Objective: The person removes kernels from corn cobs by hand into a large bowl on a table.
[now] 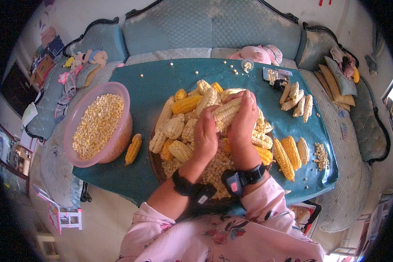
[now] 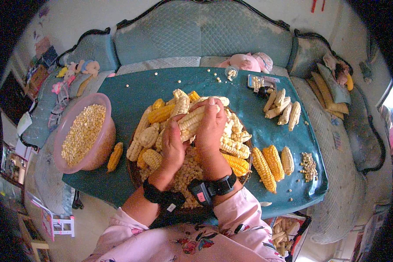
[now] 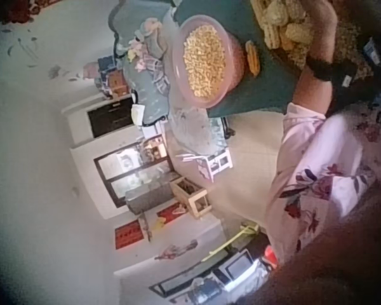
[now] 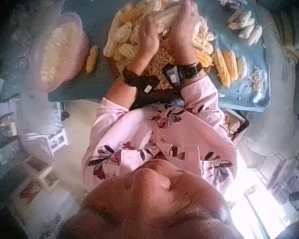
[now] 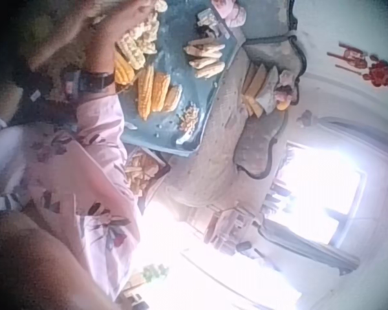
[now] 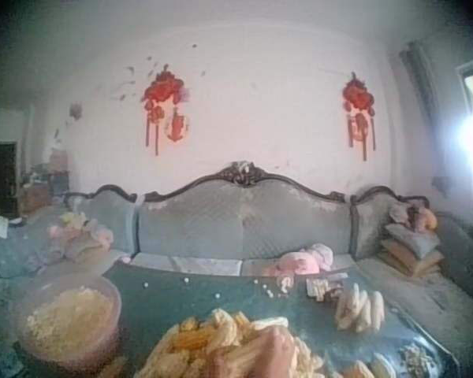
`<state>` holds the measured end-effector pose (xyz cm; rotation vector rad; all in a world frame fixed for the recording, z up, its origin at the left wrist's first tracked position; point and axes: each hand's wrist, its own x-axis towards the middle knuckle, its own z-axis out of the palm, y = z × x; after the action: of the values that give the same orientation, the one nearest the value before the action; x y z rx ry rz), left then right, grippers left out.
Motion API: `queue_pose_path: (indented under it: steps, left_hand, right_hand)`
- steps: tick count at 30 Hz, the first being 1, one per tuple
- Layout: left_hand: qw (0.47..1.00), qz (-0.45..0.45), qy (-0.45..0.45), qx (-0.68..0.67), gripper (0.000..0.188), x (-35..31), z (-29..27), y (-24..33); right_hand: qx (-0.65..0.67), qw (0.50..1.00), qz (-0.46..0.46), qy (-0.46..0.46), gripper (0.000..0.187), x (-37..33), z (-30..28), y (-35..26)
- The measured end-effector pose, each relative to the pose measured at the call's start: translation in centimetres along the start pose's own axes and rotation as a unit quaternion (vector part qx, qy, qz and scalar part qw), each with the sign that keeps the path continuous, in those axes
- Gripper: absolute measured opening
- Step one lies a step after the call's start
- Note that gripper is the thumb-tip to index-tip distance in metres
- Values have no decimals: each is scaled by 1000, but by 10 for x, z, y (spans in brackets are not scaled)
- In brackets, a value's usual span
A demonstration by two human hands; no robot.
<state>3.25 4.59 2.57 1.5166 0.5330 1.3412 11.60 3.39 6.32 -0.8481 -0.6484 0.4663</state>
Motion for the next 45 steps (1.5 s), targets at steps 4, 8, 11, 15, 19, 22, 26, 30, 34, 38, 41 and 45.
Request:
queue_pose_path:
  steps: [4,8,11,15,19,22,26,30,34,38,41,45]
  left_hand:
    - [989,-122,43,-76,37,1,-1,-4]
    - [946,-273,46,-169,40,3,-2,7]
    - [938,-276,14,-209,42,3,-5,7]
    - [938,-287,40,-189,42,3,3,16]
    - [967,-205,-3,-150,41,-2,-3,9]
    - [972,-189,1,-138,40,-1,3,14]
    - [982,-162,-10,-97,41,-2,3,18]
    - [983,-155,-51,-81,44,-2,0,15]
    - [991,-110,-64,-42,33,-4,0,19]
    - [997,29,-41,52,33,-4,2,4]
    - [994,72,1,77,29,-3,3,8]
    - [995,44,54,70,31,-3,1,4]
  right_hand:
    - [28,1000,4,-10,23,-3,2,1]
    - [47,999,13,-22,21,-2,0,1]
    - [-4,998,-28,-50,20,-6,0,-2]
    - [-86,984,-125,-94,19,-7,-2,1]
    - [-34,995,-68,-62,22,-9,1,-2]
    - [-49,997,-48,-47,27,-8,2,-7]
    - [9,1000,-17,-10,27,-3,-1,-5]
    - [54,998,29,31,29,4,-7,3]
    - [120,990,67,43,30,10,-10,11]
    - [106,992,68,26,30,8,-8,12]
    - [37,999,1,12,29,5,-6,13]
    - [-1,1000,-8,-6,26,-8,6,-5]
